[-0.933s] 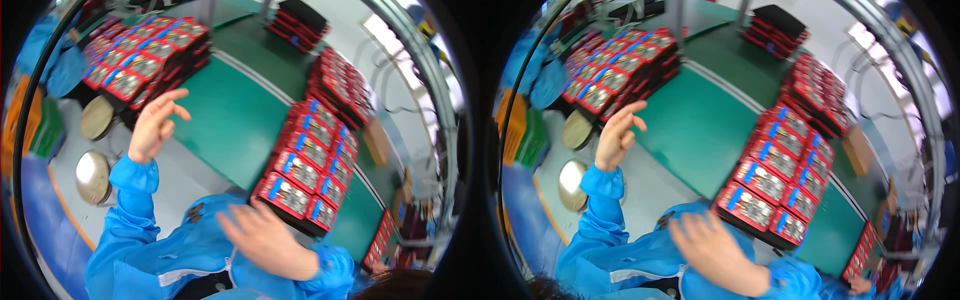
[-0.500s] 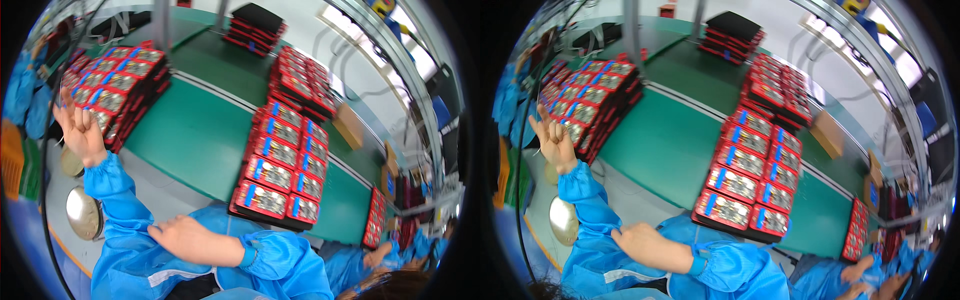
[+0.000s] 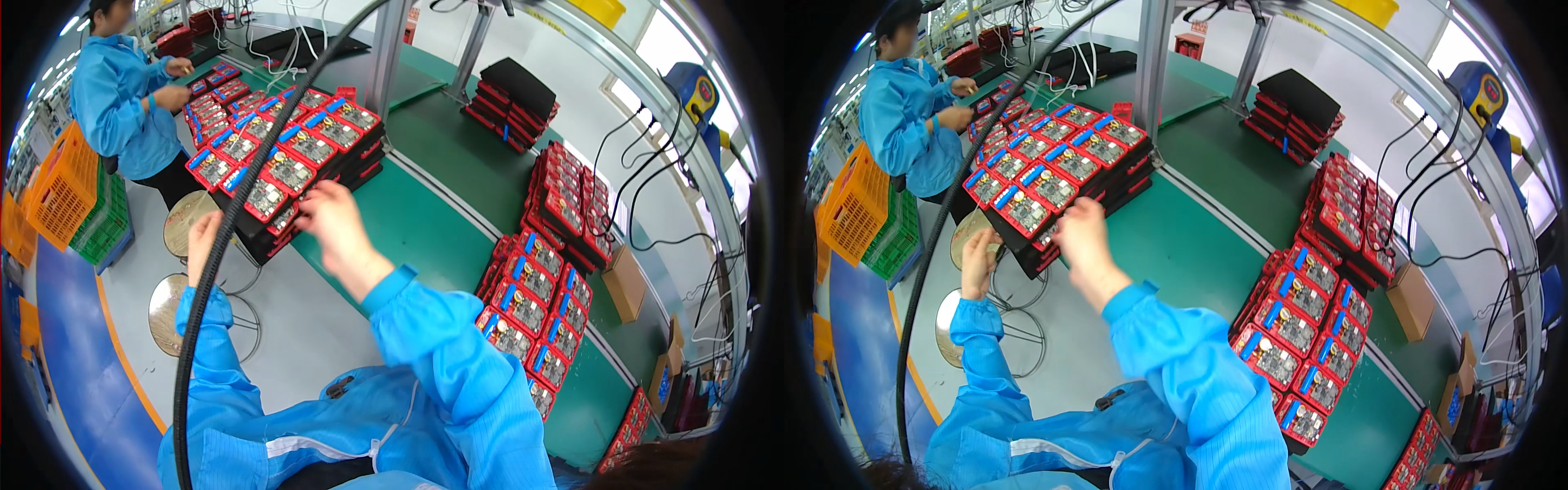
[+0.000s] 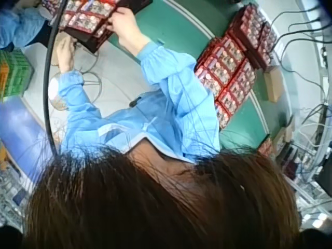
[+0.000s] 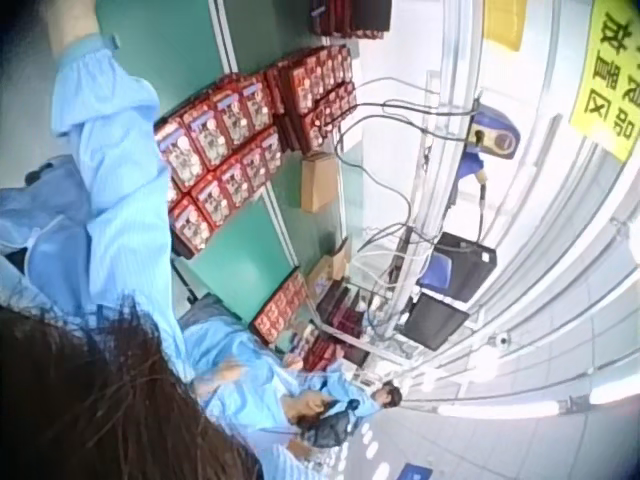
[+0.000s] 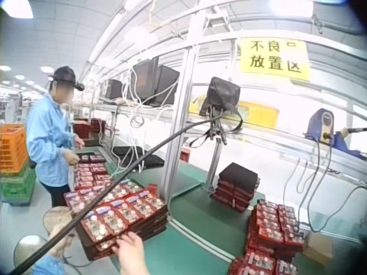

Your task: The person solders components onto a series of printed circuit boards using a soldering iron and solder wire.

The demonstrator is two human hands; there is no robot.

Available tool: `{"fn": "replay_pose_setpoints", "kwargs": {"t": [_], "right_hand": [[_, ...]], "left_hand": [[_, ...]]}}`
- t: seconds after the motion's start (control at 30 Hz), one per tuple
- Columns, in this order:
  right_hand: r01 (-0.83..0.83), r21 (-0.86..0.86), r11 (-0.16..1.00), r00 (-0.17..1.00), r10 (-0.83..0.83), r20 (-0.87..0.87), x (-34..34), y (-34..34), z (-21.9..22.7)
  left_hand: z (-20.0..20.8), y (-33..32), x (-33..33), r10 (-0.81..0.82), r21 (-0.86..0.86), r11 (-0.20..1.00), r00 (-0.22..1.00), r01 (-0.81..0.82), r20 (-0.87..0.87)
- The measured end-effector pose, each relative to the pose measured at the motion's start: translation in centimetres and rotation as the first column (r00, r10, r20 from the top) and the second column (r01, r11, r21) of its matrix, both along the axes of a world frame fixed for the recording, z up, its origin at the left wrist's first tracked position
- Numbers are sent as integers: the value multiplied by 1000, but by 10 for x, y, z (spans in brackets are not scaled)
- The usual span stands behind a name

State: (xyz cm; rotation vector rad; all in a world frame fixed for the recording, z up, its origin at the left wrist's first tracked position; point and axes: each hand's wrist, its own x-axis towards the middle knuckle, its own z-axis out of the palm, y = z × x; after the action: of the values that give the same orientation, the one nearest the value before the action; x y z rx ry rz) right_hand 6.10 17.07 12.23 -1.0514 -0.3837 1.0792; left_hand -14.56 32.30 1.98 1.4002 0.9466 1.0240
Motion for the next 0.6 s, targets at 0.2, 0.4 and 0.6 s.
{"fn": "replay_pose_setpoints", "kwargs": {"t": [0.2,0.4,0.6], "right_hand": [[254,-139,957,965,-260,-21,96,48,-31],[175,-38,984,973,-179,-145,141,90,-51],[213,-28,977,970,-215,-117,149,110,-46]], "left_hand": [[31,-20,23,-3,-146,989,985,28,172],[43,-6,29,10,-281,951,901,126,434],[64,9,34,-56,-354,906,894,232,444]]}}
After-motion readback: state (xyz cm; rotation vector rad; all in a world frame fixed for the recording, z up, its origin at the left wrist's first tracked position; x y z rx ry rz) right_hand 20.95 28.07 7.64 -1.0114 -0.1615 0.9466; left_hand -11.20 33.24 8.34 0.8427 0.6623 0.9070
